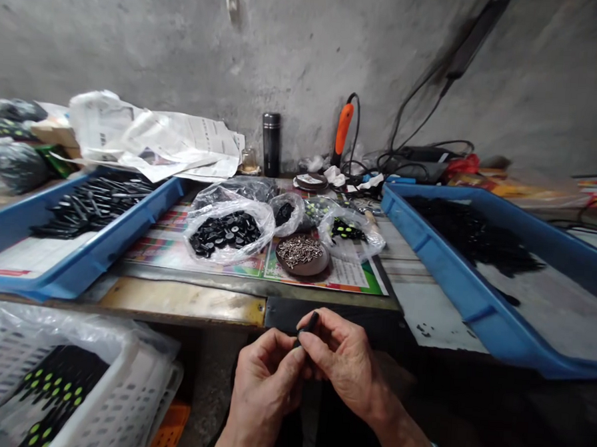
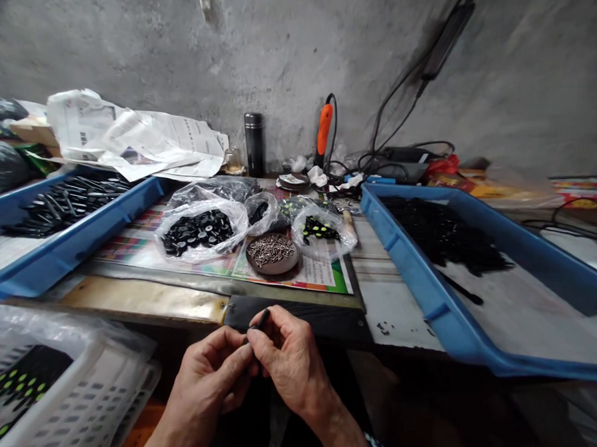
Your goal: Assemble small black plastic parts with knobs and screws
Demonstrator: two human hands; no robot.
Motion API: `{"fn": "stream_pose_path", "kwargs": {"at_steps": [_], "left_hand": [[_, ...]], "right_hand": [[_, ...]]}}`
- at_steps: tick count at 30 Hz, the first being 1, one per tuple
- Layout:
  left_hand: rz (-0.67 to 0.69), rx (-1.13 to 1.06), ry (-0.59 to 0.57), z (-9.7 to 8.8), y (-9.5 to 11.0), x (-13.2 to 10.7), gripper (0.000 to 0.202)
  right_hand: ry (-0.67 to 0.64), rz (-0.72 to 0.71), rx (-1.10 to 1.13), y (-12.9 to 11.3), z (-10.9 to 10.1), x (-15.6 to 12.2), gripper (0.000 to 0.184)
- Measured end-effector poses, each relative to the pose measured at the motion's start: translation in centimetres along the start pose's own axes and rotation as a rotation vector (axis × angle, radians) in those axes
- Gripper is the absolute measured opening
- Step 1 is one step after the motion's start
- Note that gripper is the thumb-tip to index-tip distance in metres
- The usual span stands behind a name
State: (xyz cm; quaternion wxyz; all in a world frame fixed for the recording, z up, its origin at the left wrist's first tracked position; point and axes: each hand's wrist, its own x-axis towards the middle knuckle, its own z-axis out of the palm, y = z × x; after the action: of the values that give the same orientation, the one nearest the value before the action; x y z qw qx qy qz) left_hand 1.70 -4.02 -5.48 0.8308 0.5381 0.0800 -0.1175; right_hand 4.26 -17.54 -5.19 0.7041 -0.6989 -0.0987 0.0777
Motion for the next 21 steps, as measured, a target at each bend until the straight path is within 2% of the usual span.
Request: {"fn": "stream_pose_path", "kwargs": {"at_steps": [4,12,18,21], "left_hand": [[-0.010,-0.001,-0.008,-0.1,-0.2,0.1,0.046],[0.002,0.032,-0.028,-0.3,0.2,0.1,0.041],[-0.018,0.097,-0.082,-0.8,-0.2,0.3,0.042],[0.043,0.194,-0.135,-1.1,-0.3,0.5,0.041]], "right_hand": [[0.070,-0.037,-0.032,0.5,0.5,0.1,0.014],[0.007,-0.020,0.040,0.7,-0.2,0.0,0.022],[0.047,-0.032,0.034,0.6,-1.0,0.3,0.034],[0.045,-0.029,0.014,0.7,-1.1,0.3,0.037]]}}
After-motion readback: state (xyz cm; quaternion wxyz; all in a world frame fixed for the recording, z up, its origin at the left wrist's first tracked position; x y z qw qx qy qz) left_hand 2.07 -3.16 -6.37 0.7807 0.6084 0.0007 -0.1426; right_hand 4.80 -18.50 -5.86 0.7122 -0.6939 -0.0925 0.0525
